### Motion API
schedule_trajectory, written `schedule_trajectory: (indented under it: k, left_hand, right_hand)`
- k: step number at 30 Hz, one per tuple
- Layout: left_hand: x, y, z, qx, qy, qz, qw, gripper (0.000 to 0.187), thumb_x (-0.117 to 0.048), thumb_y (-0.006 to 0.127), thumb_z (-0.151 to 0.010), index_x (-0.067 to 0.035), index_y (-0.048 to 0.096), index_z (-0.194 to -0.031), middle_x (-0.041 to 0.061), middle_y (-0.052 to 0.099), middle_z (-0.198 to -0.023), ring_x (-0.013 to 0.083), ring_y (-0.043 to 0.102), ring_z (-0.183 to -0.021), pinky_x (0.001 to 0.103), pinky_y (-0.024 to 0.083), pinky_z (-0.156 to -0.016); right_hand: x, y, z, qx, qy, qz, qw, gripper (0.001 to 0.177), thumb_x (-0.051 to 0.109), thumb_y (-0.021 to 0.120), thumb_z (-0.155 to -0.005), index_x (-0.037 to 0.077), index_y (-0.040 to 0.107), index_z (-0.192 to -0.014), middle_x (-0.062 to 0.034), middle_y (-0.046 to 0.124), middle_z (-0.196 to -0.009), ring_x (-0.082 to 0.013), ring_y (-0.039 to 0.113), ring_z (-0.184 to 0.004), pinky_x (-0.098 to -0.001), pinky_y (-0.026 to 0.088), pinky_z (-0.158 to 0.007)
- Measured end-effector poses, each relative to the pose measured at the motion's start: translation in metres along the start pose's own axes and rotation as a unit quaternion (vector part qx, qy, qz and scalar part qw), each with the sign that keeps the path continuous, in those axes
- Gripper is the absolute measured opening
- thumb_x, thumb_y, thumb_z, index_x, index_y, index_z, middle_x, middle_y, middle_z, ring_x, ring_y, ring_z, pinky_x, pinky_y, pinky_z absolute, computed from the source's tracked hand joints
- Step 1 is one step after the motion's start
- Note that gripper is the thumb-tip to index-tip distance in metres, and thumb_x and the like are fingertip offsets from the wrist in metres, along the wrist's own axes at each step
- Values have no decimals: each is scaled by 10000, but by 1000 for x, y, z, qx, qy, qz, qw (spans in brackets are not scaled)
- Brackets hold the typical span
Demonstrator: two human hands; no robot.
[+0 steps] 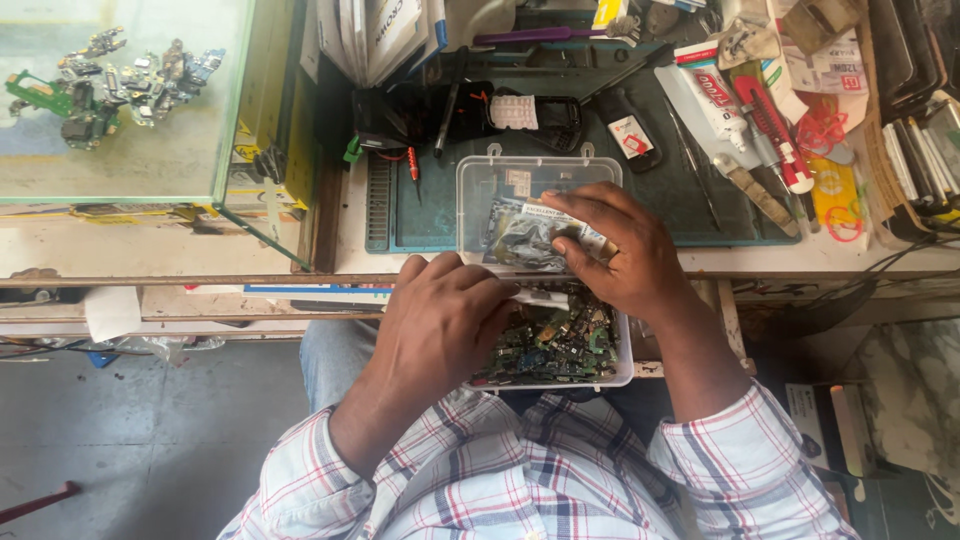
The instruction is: The person sorts small electronic components and circuit boards from a purple plastic container, placing some items on the workbench. The person then opens a second clear container, removes a small bag, and returns it. Finally, the person uses a screwdriver to work on a small circuit board on the mat.
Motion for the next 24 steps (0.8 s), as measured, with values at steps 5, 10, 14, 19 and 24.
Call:
schedule_trajectory:
  k: [5,10,14,19,24]
  left_hand:
    - [-2,-3,0,-44,4,-11,999,124,-199,737,-884,-114,767,-969,27,693,-839,217,602,-784,386,391,-728]
    - [-7,1,-3,-23,10,-9,1000,122,-207,753,-866,-132,754,-963,9,686,-853,207,609,-800,385,388,-730]
    - [-15,-5,2,-34,60,-8,998,105,-226,764,-878,-155,752,-955,-17,684,-856,188,603,-788,384,379,-720]
    - [-18,-20,18,-91,101,15,991,163,-200,788,-859,-162,752,-1014,-16,734,-1011,156,625,-846,353,396,-728]
    - [-11,-18,24,-94,76,78,990,167,-145,814,-829,-124,764,-987,8,753,-1052,165,665,-946,341,467,-819]
  right_hand:
    - [-1,0,0,-2,1,1,1000,488,65,787,-912,109,642,-1376,-103,672,-1198,-256,697,-1090,-365,575,-914]
    - [1,0,-1,-1,2,4,1000,486,76,790,-912,110,645,-1374,-103,675,-1194,-255,697,-1088,-365,575,-915]
    - [1,-2,-1,-3,-1,7,1000,470,83,790,-917,109,649,-1365,-104,679,-1193,-257,698,-1087,-363,574,-917]
    - [2,-2,-2,-5,-5,5,1000,463,82,787,-921,104,651,-1363,-107,679,-1191,-260,696,-1085,-365,571,-921]
    - [3,-2,-3,0,-1,-3,1000,465,70,783,-921,98,648,-1365,-105,680,-1172,-253,697,-1062,-364,571,-903]
Point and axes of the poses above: each hand's wrist, its own z-axis away from the middle knuckle, its own y-axis out of the palm, x = y × z, the point moved 7 cm from there along -z, towards the middle knuckle
